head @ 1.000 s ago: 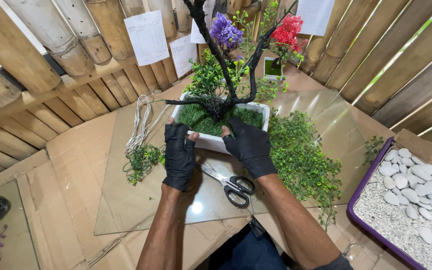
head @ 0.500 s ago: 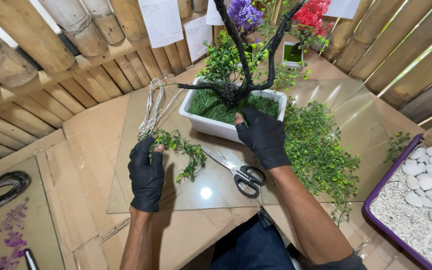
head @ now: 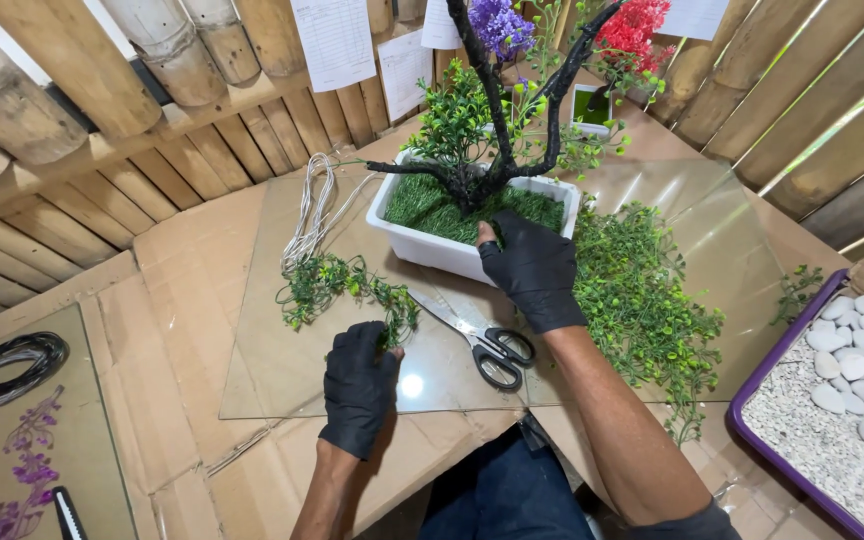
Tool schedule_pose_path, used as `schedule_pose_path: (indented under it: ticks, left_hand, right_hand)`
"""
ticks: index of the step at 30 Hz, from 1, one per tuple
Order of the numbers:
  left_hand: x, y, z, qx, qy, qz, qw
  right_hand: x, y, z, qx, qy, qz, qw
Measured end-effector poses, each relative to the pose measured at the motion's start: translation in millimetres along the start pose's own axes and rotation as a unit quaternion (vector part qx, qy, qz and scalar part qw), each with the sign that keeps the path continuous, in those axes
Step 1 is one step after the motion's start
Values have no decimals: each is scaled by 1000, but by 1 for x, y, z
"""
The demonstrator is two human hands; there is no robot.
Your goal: The person arranges small artificial green plants into a white rectangular planter containing a black tree structure. Using scissors, they trim the stems of the plants and insert them into the green moss-like base of the planter, adjusting the placement to create a dense arrangement.
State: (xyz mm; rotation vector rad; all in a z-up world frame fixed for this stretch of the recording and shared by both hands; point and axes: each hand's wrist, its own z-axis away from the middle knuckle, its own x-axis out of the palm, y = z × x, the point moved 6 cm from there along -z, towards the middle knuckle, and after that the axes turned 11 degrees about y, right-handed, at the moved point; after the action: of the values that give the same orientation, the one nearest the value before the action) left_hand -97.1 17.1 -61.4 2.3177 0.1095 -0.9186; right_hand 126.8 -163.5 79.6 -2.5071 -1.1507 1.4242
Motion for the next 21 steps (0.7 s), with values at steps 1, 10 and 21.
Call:
schedule_pose_path:
  ticks: [1,10,21]
  left_hand:
    - [-2,1,-1,1,-1,1,1000]
    - [-26,15,4,-38,22,156,987]
    - [-29,8,-6,-129,63,198,970]
  right_hand:
    - [-2,-1,0,1,1,1,1000]
    - [-5,-6,-3,1,15,-2,1000]
    - [1,-3,-4,37,-29,19,999]
